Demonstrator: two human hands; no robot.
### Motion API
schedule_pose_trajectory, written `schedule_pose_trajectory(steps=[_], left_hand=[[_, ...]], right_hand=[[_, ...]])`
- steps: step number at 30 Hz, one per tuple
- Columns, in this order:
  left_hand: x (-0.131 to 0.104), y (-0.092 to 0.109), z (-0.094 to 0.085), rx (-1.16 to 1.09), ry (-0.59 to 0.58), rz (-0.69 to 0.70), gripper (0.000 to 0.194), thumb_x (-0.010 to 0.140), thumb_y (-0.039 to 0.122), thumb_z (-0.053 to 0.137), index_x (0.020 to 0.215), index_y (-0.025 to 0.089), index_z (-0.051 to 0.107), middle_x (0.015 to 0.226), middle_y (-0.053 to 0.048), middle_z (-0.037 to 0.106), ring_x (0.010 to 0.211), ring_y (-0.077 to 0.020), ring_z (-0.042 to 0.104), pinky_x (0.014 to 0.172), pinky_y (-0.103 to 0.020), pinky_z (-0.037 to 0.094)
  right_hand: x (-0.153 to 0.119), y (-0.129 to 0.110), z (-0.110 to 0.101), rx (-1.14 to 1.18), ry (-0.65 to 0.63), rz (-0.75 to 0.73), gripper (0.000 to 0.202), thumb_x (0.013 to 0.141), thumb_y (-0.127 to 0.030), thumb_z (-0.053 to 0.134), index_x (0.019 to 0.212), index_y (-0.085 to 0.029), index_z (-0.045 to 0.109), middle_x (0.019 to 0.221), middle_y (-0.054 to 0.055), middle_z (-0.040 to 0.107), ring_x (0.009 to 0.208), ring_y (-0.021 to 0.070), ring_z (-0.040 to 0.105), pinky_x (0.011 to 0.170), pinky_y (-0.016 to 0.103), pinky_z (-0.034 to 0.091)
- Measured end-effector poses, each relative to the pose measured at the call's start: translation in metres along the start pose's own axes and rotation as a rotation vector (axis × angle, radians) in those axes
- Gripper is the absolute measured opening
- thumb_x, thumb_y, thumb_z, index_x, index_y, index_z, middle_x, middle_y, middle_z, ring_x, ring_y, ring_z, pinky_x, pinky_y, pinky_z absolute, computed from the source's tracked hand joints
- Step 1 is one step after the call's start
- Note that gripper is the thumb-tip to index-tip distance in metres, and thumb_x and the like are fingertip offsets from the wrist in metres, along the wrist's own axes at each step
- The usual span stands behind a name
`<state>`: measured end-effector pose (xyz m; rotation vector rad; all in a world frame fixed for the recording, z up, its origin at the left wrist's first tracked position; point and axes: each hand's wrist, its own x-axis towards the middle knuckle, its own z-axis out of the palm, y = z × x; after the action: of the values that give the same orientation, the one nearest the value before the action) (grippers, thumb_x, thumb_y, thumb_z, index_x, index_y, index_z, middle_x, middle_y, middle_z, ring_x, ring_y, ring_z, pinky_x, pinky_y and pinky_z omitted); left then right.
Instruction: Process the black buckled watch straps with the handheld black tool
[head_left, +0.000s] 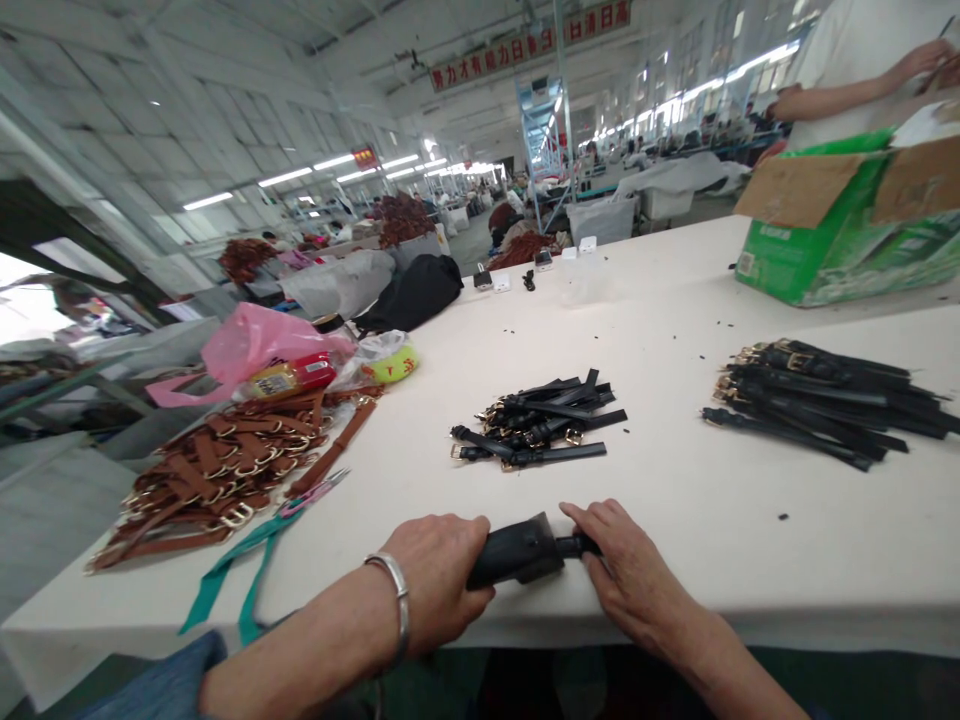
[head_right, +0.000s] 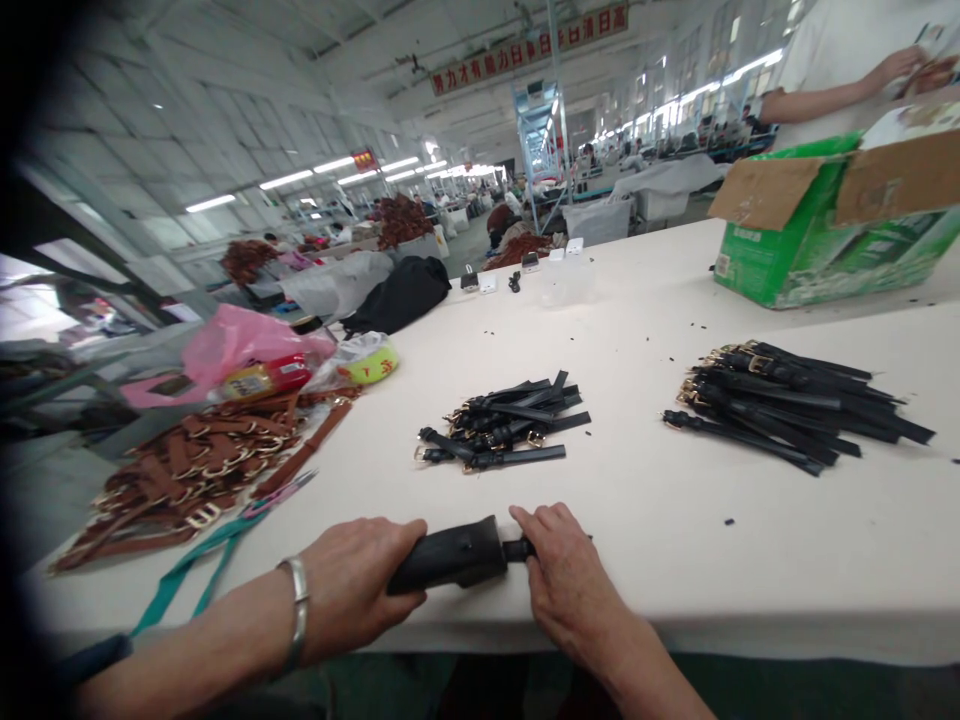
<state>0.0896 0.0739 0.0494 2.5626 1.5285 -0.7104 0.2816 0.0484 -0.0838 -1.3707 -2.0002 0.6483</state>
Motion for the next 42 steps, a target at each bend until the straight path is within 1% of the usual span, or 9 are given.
schedule_pose_trajectory(steps=[4,9,16,23,28,31,34,39,42], left_hand=[[0.000,0.002,-0.003,0.019,-0.033,0.022,0.028,0.067,0.038,0.047,0.088,0.021,0.054,0.082,-0.009,0.064,0.077,-0.0282,0.060,0.067,-0.042,0.046],[0.008,0.014,0.000,-0.009,0.065,0.004,0.026,0.068,0.038,0.047,0.084,0.020,0.054,0.080,-0.009,0.064,0.076,-0.0266,0.060,0.066,-0.039,0.047],[-0.004,-0.007,0.001,0.009,0.010,-0.004,0.026,0.066,0.039,0.049,0.085,0.022,0.056,0.078,-0.008,0.064,0.074,-0.0277,0.060,0.065,-0.041,0.047],[0.006,0.013,0.003,-0.030,0.058,0.044,0.026,0.068,0.038,0.045,0.086,0.020,0.053,0.079,-0.008,0.064,0.074,-0.0273,0.060,0.064,-0.040,0.047],[0.010,-0.007,0.013,-0.101,0.097,-0.033,0.026,0.068,0.042,0.046,0.084,0.023,0.054,0.080,-0.006,0.064,0.074,-0.0246,0.059,0.062,-0.035,0.045],[0.008,-0.023,0.010,-0.118,0.111,-0.102,0.026,0.069,0.043,0.045,0.084,0.023,0.054,0.079,-0.006,0.063,0.073,-0.0236,0.059,0.061,-0.032,0.044],[-0.001,-0.028,0.003,-0.103,0.080,-0.105,0.027,0.069,0.044,0.045,0.084,0.024,0.054,0.079,-0.006,0.063,0.073,-0.0230,0.059,0.061,-0.032,0.043],[-0.011,-0.012,0.002,-0.065,-0.026,-0.028,0.028,0.069,0.041,0.047,0.088,0.023,0.054,0.081,-0.006,0.063,0.077,-0.0242,0.059,0.066,-0.034,0.044],[-0.002,0.000,0.005,-0.061,0.000,-0.005,0.029,0.069,0.041,0.046,0.089,0.021,0.053,0.081,-0.007,0.063,0.078,-0.0249,0.059,0.067,-0.035,0.045]], right_hand=[[0.000,0.001,0.001,0.006,0.001,0.001,0.058,0.067,-0.003,0.041,0.122,-0.021,0.040,0.094,0.006,0.050,0.090,0.0211,0.041,0.085,0.038,0.036],[0.001,0.003,0.001,0.018,0.025,-0.001,0.060,0.067,-0.002,0.041,0.123,-0.022,0.038,0.093,0.006,0.050,0.088,0.0212,0.041,0.082,0.038,0.037],[-0.001,0.001,0.001,0.021,0.020,-0.002,0.057,0.068,-0.003,0.041,0.122,-0.022,0.040,0.092,0.006,0.051,0.089,0.0213,0.042,0.081,0.037,0.038],[0.000,0.006,0.004,-0.004,0.032,0.000,0.059,0.067,-0.003,0.042,0.123,-0.023,0.039,0.092,0.005,0.051,0.087,0.0213,0.041,0.081,0.038,0.038],[-0.001,0.002,0.001,0.003,0.034,-0.010,0.059,0.068,-0.003,0.042,0.123,-0.023,0.039,0.092,0.005,0.051,0.088,0.0212,0.042,0.083,0.038,0.037],[-0.001,0.000,0.000,0.008,0.040,-0.011,0.058,0.068,-0.002,0.041,0.122,-0.023,0.040,0.091,0.005,0.051,0.088,0.0208,0.042,0.084,0.038,0.037],[-0.001,0.000,0.000,0.005,0.042,-0.011,0.057,0.068,-0.003,0.041,0.121,-0.023,0.041,0.091,0.005,0.052,0.088,0.0208,0.042,0.084,0.038,0.037],[-0.001,0.002,0.002,0.013,0.039,-0.009,0.058,0.068,-0.002,0.041,0.122,-0.024,0.040,0.091,0.005,0.052,0.086,0.0209,0.043,0.080,0.037,0.039],[-0.001,0.002,0.001,0.021,0.031,0.000,0.058,0.067,-0.002,0.042,0.121,-0.024,0.041,0.091,0.005,0.052,0.087,0.0210,0.043,0.079,0.037,0.039]])
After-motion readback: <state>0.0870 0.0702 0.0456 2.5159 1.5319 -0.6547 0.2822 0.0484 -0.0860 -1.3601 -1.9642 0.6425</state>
